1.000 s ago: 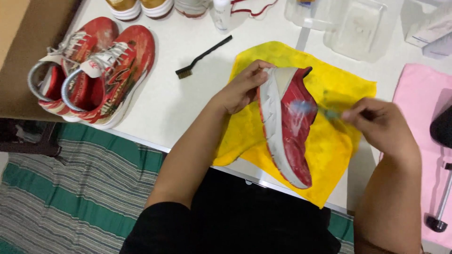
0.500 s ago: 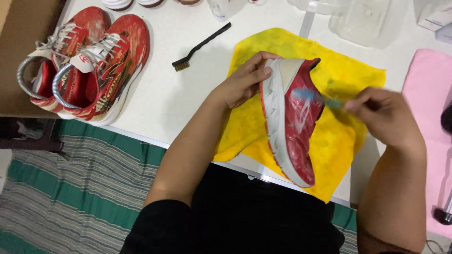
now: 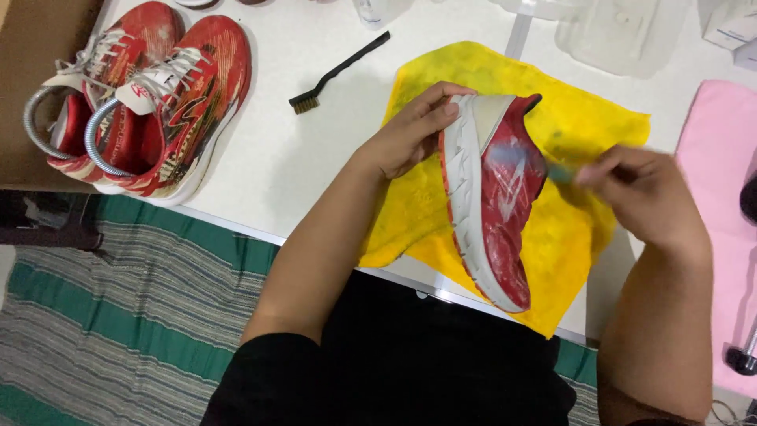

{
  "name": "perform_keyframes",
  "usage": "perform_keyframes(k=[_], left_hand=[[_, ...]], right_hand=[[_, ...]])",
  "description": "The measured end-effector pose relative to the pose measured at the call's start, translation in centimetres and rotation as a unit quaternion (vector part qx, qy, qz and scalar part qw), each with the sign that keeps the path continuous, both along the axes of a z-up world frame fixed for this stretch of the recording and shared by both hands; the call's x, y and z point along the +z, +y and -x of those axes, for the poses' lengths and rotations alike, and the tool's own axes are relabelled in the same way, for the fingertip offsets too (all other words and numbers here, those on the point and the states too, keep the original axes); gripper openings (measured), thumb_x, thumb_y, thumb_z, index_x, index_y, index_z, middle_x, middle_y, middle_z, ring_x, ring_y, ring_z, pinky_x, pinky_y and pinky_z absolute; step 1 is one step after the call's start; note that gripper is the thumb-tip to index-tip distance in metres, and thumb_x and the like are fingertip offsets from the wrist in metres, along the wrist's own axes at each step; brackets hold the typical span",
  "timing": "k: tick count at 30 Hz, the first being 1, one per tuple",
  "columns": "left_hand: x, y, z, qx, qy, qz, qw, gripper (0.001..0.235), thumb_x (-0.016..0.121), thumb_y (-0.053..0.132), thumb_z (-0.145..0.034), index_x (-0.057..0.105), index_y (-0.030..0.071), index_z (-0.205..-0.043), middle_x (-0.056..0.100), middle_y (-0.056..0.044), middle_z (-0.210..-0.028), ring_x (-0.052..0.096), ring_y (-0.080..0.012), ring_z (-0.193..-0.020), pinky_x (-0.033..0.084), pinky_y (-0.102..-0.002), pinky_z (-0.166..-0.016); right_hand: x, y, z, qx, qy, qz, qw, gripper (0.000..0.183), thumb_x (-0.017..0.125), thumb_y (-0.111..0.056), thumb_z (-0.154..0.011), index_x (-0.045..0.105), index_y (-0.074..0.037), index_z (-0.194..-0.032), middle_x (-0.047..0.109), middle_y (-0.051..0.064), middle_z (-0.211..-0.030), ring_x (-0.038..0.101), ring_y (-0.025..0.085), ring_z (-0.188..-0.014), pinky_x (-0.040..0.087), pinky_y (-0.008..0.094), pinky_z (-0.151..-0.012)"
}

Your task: The person scrubs a red and white running shoe with a toothbrush and cleaning solution on a white table. They wipe the shoe with a yellow cloth and continue scrubbing different sections, including the sole and upper, while other shoes and cleaning supplies are visible nearby.

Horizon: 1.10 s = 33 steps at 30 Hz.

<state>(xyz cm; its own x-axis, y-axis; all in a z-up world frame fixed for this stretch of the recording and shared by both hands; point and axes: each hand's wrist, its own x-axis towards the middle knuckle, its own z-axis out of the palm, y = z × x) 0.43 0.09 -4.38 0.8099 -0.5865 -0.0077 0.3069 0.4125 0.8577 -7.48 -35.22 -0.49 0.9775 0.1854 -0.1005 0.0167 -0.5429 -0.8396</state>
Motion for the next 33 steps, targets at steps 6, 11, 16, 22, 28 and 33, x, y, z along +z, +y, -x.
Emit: perform_keyframes(k=[6,11,16,22,28,33], left_hand=[[1.7,-0.8,1.2,0.099,-0.107,-0.115,0.983,0.051,0.06,0.057,-0.095,0.062,0.017,-0.126,0.057,-0.001,-0.104,0.057,-0.0142,-0.094,0.045,-0.026,-0.082],[1.5,-0.3,0.5,0.126,-0.096,-0.051,0.986,0.036,0.057,0.047,-0.1,0.068,0.018,-0.12,0.06,-0.002,-0.106,0.06,-0.0167,-0.096,0.047,-0.027,-0.082],[1.4,0.0,0.0,0.082,-0.079,-0.048,0.992,0.045,0.059,0.056,-0.097,0.068,0.018,-0.118,0.061,-0.004,-0.107,0.063,-0.0186,-0.097,0.05,-0.027,-0.078],[0.7,0.2,-0.2,0.084,-0.092,-0.087,0.988,0.045,0.056,0.054,-0.098,0.07,0.018,-0.121,0.062,-0.003,-0.109,0.061,-0.017,-0.097,0.045,-0.026,-0.08],[0.8,0.2,-0.5,0.067,-0.107,-0.085,0.988,0.049,0.058,0.057,-0.097,0.068,0.017,-0.123,0.062,-0.003,-0.114,0.061,-0.0178,-0.102,0.047,-0.027,-0.084],[0.9,0.2,-0.4,0.055,-0.095,-0.075,0.991,0.047,0.059,0.056,-0.097,0.067,0.018,-0.124,0.064,-0.006,-0.11,0.066,-0.0205,-0.099,0.052,-0.027,-0.079]], right_hand=[[0.4,0.7,0.5,-0.044,-0.037,0.009,0.998,0.007,0.074,-0.009,-0.108,0.071,-0.005,-0.103,0.071,0.003,-0.096,0.056,0.005,-0.079,0.044,0.019,-0.069],[0.7,1.3,0.4,0.072,0.078,-0.012,0.994,0.007,0.078,-0.008,-0.09,0.077,-0.004,-0.085,0.073,0.004,-0.08,0.062,0.011,-0.075,0.049,0.025,-0.07],[-0.2,3.3,0.5,-0.049,-0.041,-0.002,0.998,0.016,0.075,-0.018,-0.108,0.066,-0.011,-0.096,0.06,-0.004,-0.081,0.044,0.003,-0.068,0.034,0.021,-0.06],[-0.5,3.0,0.6,0.025,0.049,-0.016,0.998,0.003,0.075,-0.002,-0.094,0.075,-0.004,-0.092,0.076,0.006,-0.092,0.068,0.011,-0.086,0.056,0.026,-0.08],[0.3,2.8,0.5,0.045,0.082,-0.009,0.996,0.014,0.077,-0.012,-0.093,0.074,-0.005,-0.081,0.062,0.0,-0.068,0.049,0.008,-0.063,0.037,0.024,-0.056],[-0.8,3.3,0.1,-0.044,-0.038,0.033,0.998,0.02,0.073,-0.013,-0.11,0.067,-0.009,-0.092,0.063,-0.001,-0.083,0.048,0.005,-0.072,0.038,0.024,-0.062]])
